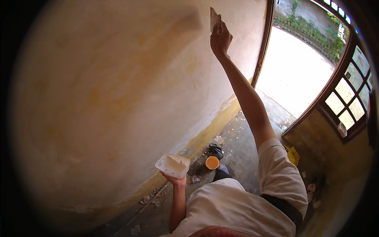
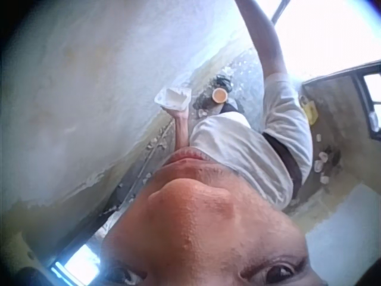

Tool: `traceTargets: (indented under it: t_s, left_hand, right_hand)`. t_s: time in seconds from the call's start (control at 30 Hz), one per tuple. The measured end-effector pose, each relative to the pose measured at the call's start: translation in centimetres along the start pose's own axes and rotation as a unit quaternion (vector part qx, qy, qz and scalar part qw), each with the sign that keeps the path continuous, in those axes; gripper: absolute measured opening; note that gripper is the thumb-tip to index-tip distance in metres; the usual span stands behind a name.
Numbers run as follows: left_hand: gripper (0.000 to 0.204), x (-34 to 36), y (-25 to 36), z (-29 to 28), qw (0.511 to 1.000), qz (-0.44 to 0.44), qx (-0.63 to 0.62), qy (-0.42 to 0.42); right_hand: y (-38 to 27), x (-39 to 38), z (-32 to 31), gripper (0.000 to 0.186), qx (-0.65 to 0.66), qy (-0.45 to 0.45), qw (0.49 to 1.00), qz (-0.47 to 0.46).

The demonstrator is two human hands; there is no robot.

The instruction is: The person applies a white plaster or putty substance to a wall using a handheld spreader. The person repeatedly scoops the material from a small plastic container and smooths it onto the surface of the indoor wall.

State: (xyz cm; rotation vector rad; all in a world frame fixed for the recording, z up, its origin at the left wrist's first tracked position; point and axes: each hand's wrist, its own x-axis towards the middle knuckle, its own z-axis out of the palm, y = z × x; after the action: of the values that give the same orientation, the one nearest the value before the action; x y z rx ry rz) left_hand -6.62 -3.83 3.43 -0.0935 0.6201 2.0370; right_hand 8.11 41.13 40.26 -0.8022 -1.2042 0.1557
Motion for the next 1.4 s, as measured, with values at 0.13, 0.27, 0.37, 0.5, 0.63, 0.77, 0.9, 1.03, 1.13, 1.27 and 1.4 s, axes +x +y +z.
traceTargets:
  t_s: [0.13, 0.27, 0.37, 0.5, 0.63, 0.77, 0.9, 1.03, 1.13, 1.27, 1.4]
  left_hand:
    - [0.069, -0.5, 0.5, -0.5, 0.999, 0.032, 0.002, -0.002]
    - [0.071, -0.5, 0.9, -0.9, 0.999, 0.039, -0.005, -0.03]
    - [0.072, 0.0, 0.7, -0.7, 1.0, 0.021, 0.018, 0.004]
    - [0.072, 0.5, 1.0, -2.0, 1.0, 0.011, 0.022, 0.004]
    - [0.071, 0.0, 0.5, -1.3, 0.999, 0.021, 0.009, -0.026]
    - [0.068, 0.5, -0.1, -1.3, 1.0, 0.002, -0.005, -0.014]
    - [0.067, 0.8, -0.3, -0.6, 0.999, 0.024, 0.016, -0.033]
    - [0.067, 1.2, -1.0, 0.0, 1.0, 0.001, 0.017, -0.012]
    - [0.068, 2.0, -0.9, -0.1, 1.0, -0.004, 0.021, -0.003]
    - [0.07, 2.0, -0.7, 0.7, 0.999, 0.019, 0.036, -0.026]
    - [0.072, 2.3, -1.3, 0.8, 0.999, 0.008, 0.041, -0.016]
  right_hand:
    - [-3.4, 2.2, 3.0, 0.035, -0.027, -0.038, 0.998, -0.038]
    - [-9.1, -7.6, 5.6, 0.048, 0.078, -0.037, 0.964, -0.25]
    - [-10.6, -16.2, 2.1, 0.05, 0.105, -0.172, 0.927, -0.316]
    - [-6.4, -19.9, -1.5, 0.047, 0.161, -0.243, 0.92, -0.263]
    - [0.5, -11.7, -1.0, 0.036, 0.014, -0.04, 0.998, -0.038]
    - [1.4, -7.8, 2.2, 0.039, -0.068, -0.036, 0.996, 0.037]
    - [-3.0, -16.6, 5.3, 0.051, 0.011, -0.095, 0.983, -0.157]
    - [-4.6, -23.5, -0.1, 0.054, 0.123, -0.176, 0.942, -0.257]
    - [-1.7, -24.1, -3.6, 0.032, 0.16, -0.262, 0.944, -0.117]
    - [2.1, -14.6, -3.8, 0.036, 0.02, -0.133, 0.977, 0.167]
    - [5.8, -9.1, -1.9, 0.036, 0.013, -0.023, 0.992, 0.127]
